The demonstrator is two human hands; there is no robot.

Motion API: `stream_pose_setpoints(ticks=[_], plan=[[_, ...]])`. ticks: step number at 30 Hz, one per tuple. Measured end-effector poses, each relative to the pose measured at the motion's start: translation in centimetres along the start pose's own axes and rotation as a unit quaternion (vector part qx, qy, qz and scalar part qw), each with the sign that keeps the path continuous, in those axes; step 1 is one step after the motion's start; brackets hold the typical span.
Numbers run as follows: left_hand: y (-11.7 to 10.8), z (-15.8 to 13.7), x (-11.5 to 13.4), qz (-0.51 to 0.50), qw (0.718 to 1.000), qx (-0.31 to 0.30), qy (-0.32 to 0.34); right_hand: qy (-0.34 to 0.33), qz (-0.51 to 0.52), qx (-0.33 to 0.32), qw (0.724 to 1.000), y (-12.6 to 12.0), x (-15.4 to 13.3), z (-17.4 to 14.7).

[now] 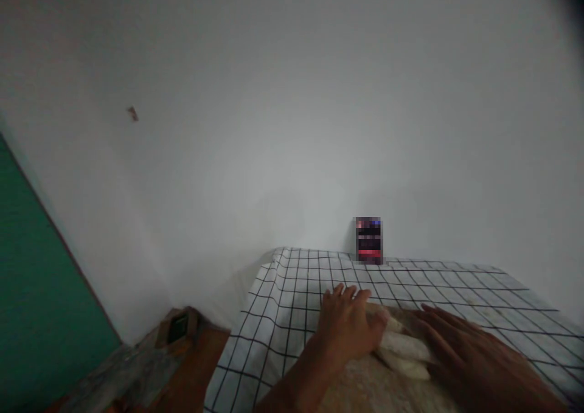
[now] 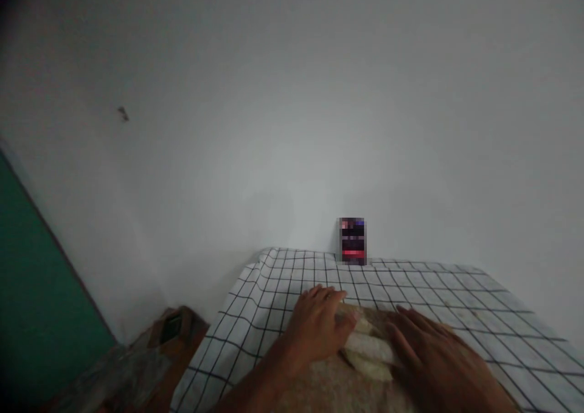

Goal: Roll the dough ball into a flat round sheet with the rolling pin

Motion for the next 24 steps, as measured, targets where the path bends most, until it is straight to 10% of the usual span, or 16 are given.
stream_pose_setpoints(ticks=[3, 8, 20, 24], plan=[[-0.1, 1.9, -0.5, -0.013, 0.999, -0.035, -0.033, -0.056, 0.015, -0.065, 0.996, 2.6, 1.7, 1.9], [0.2, 5.3, -1.5, -0.017, 0.991, -0.093, -0.091, 0.038, 0.044, -0.154, 0.986, 3.8, 4.7, 5.9], [-0.5, -0.2, 0.5, -0.006, 1.0, 0.02, 0.003, 0.059, -0.009, -0.148, 0.987, -2.3, -2.2, 1.9], [0.2, 1.5, -0.4, -0.011, 0.999, -0.031, -0.04, 0.105, 0.052, -0.201, 0.973, -1.8, -1.2, 4.0]])
Point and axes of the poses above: each hand's wrist, its own z-axis towards the middle knuckle, its own y-axis out of the palm, x = y × z, the point moved 8 cm from there along z, towards the middle knuckle, and after that the axes turned 2 degrees about x, right-handed, at the moved point
